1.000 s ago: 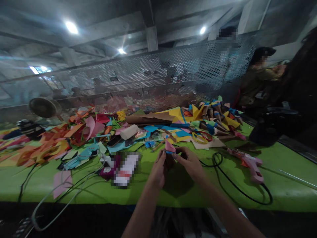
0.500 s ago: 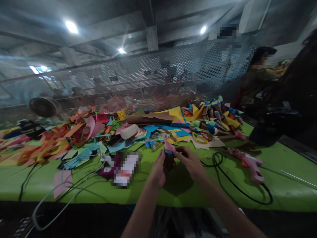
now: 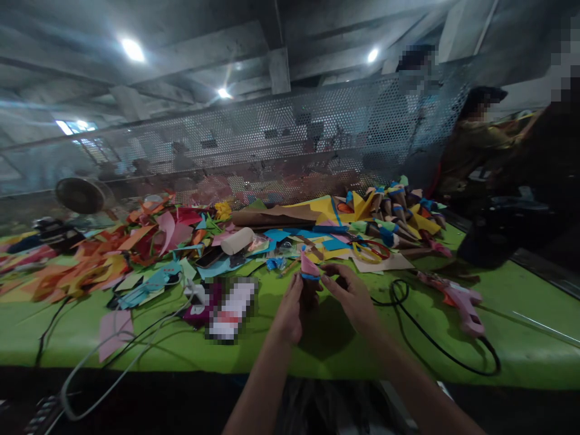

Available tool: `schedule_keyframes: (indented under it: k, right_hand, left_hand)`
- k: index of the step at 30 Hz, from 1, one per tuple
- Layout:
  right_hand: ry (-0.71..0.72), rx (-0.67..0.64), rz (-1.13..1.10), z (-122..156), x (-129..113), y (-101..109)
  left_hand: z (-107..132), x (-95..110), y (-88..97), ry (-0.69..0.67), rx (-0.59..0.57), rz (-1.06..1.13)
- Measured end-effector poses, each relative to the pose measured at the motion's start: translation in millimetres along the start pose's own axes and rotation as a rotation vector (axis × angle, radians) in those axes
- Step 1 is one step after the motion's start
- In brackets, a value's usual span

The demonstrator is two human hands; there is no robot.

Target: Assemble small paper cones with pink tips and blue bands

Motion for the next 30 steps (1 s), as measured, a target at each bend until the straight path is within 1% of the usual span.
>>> schedule_keyframes:
  k: [2,4,9,13,18,23,26,30]
  right_hand:
    - [0.113,0.088,0.087,1.6,-11.6,10.0]
    - [0.219,0.099,0.104,6.9,-23.8,12.7]
    - [0.413,0.01,0.019,23.6,-47.0,8.6]
    - [0.534,-0.087,0.095,32.8,-56.1,0.0]
    - [0.593,-0.124,0.194,34.9,-55.9,-6.0]
    - [0.62,-0.113,0.249,34.7,-55.1,-8.5]
    - [0.624,-0.13,0.267,35.0,-55.1,-10.7]
    - [0.672,-0.107,0.254,36.5,-59.7,-9.3]
  left_hand:
    - [-1.7,-0.2,4.7,-0.011,0.04,-0.025]
    - [-3.4,-0.8,6.9,-0.023,0.044,-0.047]
    - [-8.1,-4.8,7.8,-0.022,0.006,-0.037]
    - [-11.8,-7.4,10.5,-0.031,0.025,-0.05]
    - [-9.5,-5.5,10.2,-0.043,0.023,-0.039]
    - [-2.4,-2.9,3.4,-0.03,-0.046,-0.02]
    - [-4.1,-3.4,5.8,-0.03,-0.028,-0.033]
    - [-9.2,-5.0,9.2,-0.039,-0.011,-0.053]
Point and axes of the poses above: each hand's wrist, its own z-axis away from the middle knuckle, its own y-axis out of the back of the hand, x = y × z, the point moved 9 cm from there along -z, towards the middle knuckle, and after that the axes turned 14 degrees about x, right-handed, at the moved point
